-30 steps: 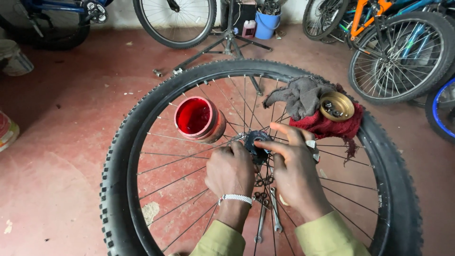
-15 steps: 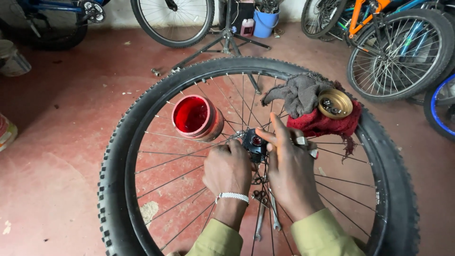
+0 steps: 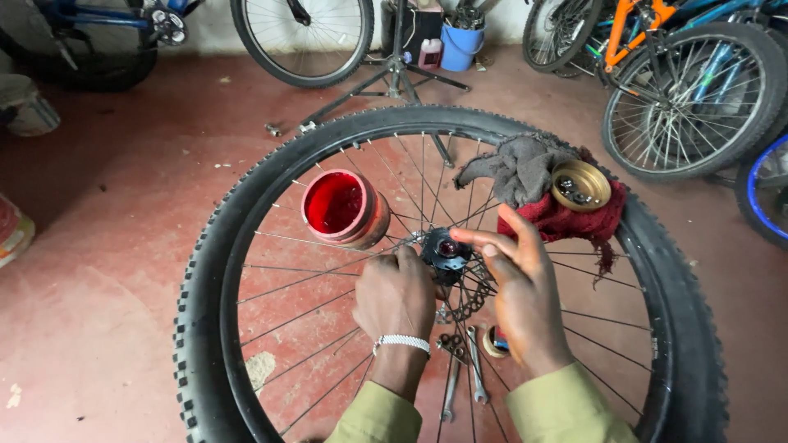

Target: Applying grease and installing ball bearings into a bicycle wheel hub for maintenance.

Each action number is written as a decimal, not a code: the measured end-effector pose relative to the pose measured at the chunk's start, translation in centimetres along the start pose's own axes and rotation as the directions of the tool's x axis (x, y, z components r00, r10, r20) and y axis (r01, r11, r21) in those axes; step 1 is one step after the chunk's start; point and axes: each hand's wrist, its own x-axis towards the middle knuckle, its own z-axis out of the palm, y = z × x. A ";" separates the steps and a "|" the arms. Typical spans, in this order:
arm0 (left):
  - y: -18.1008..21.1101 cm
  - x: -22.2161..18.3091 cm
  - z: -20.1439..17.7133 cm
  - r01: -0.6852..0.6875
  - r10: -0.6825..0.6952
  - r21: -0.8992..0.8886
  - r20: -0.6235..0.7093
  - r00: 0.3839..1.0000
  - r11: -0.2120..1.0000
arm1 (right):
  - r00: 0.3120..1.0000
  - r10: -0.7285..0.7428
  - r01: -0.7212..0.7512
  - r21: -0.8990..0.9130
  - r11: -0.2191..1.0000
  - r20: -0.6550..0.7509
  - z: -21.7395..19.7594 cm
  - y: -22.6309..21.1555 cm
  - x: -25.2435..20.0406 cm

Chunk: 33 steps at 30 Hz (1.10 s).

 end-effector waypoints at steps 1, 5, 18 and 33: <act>-0.1 0.1 0.0 0.001 -0.001 0.000 0.004 1.000 1.000 | 1.000 0.002 -0.002 -0.003 1.000 -0.002 -0.1 0.0 0.0; -0.2 0.2 -0.1 0.008 -0.008 0.002 0.004 1.000 1.000 | 0.997 -0.077 0.081 -0.145 0.986 0.032 0.2 -0.5 -0.3; 0.3 -0.5 -0.5 0.012 -0.011 -0.009 0.017 1.000 1.000 | 0.376 -0.452 0.909 -0.416 0.011 0.809 5.2 -4.1 6.3; -0.2 -0.3 -0.4 -0.035 0.035 0.017 -0.006 0.999 0.999 | 0.653 -0.505 0.740 -0.332 0.586 0.565 4.9 -3.9 5.4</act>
